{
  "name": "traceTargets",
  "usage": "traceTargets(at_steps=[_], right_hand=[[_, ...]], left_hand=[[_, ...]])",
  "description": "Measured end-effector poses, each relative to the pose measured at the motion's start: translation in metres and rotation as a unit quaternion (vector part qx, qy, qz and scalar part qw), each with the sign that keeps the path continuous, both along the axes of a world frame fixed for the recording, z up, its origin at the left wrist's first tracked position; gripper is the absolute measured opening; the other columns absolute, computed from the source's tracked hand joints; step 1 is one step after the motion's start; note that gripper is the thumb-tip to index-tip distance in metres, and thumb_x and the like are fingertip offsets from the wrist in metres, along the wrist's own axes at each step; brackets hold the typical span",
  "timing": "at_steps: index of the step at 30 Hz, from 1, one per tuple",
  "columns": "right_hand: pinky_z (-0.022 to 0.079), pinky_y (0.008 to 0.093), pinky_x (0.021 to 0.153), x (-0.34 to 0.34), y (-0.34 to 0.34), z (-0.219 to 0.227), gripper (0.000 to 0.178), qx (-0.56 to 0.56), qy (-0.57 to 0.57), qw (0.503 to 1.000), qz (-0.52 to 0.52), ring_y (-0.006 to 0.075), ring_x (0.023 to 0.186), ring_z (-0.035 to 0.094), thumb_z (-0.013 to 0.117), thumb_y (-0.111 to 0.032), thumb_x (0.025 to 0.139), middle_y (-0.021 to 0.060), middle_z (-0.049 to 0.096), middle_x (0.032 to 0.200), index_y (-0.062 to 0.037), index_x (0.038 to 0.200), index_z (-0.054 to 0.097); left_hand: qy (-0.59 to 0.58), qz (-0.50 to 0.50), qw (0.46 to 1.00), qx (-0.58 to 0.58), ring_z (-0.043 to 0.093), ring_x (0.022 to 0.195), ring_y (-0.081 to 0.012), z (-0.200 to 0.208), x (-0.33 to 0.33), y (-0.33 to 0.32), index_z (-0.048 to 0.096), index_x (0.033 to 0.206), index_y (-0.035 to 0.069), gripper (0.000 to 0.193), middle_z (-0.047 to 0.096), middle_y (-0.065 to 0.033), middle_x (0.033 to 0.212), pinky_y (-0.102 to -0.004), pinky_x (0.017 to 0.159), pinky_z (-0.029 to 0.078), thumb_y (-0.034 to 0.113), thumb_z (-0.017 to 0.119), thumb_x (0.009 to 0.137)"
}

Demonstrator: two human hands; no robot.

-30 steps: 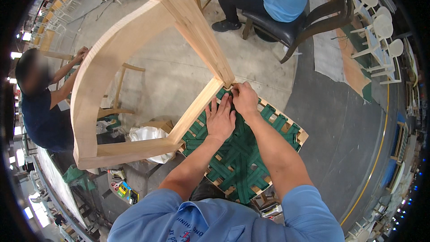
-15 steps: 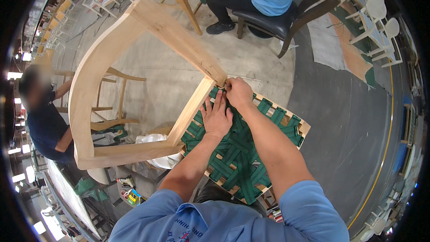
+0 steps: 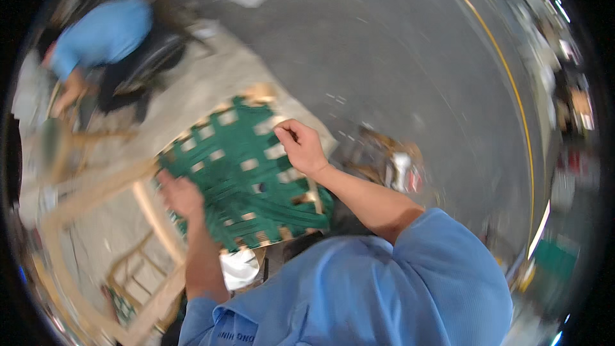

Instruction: The person weaves green straps into the seat frame of a wooden chair, securing them with a staple gun. They repeatedly thread the straps through the frame and staple them in place while working in a workshop.

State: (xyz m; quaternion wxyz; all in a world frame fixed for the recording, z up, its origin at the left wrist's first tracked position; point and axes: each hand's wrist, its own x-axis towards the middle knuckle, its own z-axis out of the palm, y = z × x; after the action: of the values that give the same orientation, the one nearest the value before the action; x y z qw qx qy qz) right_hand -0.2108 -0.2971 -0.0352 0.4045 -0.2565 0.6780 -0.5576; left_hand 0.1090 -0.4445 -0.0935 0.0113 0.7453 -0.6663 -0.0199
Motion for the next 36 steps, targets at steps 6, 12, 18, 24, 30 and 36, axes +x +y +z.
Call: traceTargets(at_steps=[6, 12, 18, 24, 30, 36], right_hand=[[0.056, 0.0411, 0.080, -0.124, 0.295, -0.102, 0.021, 0.360, 0.179, 0.888, -0.224, 0.0315, 0.084, 0.073, 0.070, -0.025, 0.095, 0.0159, 0.075, 0.090, -0.0063, 0.104, 0.077], [0.053, 0.0471, 0.100, -0.214, 0.384, -0.202, 0.044, 0.579, 0.270, 0.753, -0.156, 0.0388, 0.110, 0.071, 0.071, -0.037, 0.083, 0.0184, 0.076, 0.113, -0.0075, 0.116, 0.075], [0.051, 0.0490, 0.102, -0.215, 0.371, -0.237, 0.061, 0.627, 0.181, 0.747, -0.126, 0.0468, 0.118, 0.066, 0.073, -0.035, 0.079, 0.0317, 0.070, 0.123, 0.0016, 0.126, 0.064], [0.048, 0.0467, 0.104, -0.206, 0.372, -0.208, 0.067, 0.538, 0.255, 0.796, -0.113, 0.0471, 0.118, 0.065, 0.077, -0.023, 0.074, 0.0301, 0.070, 0.123, 0.0076, 0.131, 0.060], [0.053, 0.0414, 0.094, -0.187, 0.329, -0.113, 0.052, 0.291, 0.076, 0.947, -0.111, 0.0340, 0.099, 0.068, 0.074, -0.002, 0.078, 0.0147, 0.071, 0.110, 0.0033, 0.128, 0.062], [0.050, 0.0304, 0.058, -0.155, 0.167, 0.045, 0.036, 0.230, -0.164, 0.959, 0.011, 0.0125, 0.068, 0.061, 0.080, -0.012, 0.087, 0.0001, 0.063, 0.085, -0.0060, 0.120, 0.064]], left_hand=[[-0.015, -0.024, 0.999, -0.043, 0.035, 0.152, -0.0402, 0.004, -0.014, -0.002, 0.029, 0.167, 0.024, 0.063, 0.028, 0.0012, 0.174, -0.0635, 0.120, 0.028, 0.045, 0.031, 0.107], [0.025, -0.108, 0.993, -0.044, 0.034, 0.153, -0.0408, -0.004, -0.004, 0.010, 0.033, 0.164, 0.006, 0.066, 0.035, -0.0198, 0.167, -0.0505, 0.125, 0.028, 0.042, 0.029, 0.109], [-0.020, -0.136, 0.989, -0.056, 0.027, 0.157, -0.0371, -0.001, -0.003, -0.020, 0.025, 0.167, 0.011, 0.064, 0.026, -0.0133, 0.173, -0.0496, 0.129, 0.018, 0.031, 0.036, 0.107], [-0.001, -0.008, 1.000, -0.005, 0.020, 0.158, -0.0438, 0.000, -0.009, -0.007, 0.025, 0.167, 0.023, 0.066, 0.024, -0.0009, 0.174, -0.0625, 0.126, 0.016, 0.037, 0.040, 0.105], [-0.006, 0.014, 1.000, -0.022, 0.020, 0.158, -0.0425, 0.004, 0.008, -0.001, 0.028, 0.166, 0.022, 0.067, 0.025, 0.0001, 0.174, -0.0630, 0.126, 0.016, 0.037, 0.043, 0.102], [0.031, 0.023, 0.999, -0.015, 0.021, 0.157, -0.0426, 0.006, 0.016, 0.002, 0.029, 0.166, 0.020, 0.068, 0.025, -0.0001, 0.173, -0.0626, 0.127, 0.014, 0.038, 0.045, 0.102]])
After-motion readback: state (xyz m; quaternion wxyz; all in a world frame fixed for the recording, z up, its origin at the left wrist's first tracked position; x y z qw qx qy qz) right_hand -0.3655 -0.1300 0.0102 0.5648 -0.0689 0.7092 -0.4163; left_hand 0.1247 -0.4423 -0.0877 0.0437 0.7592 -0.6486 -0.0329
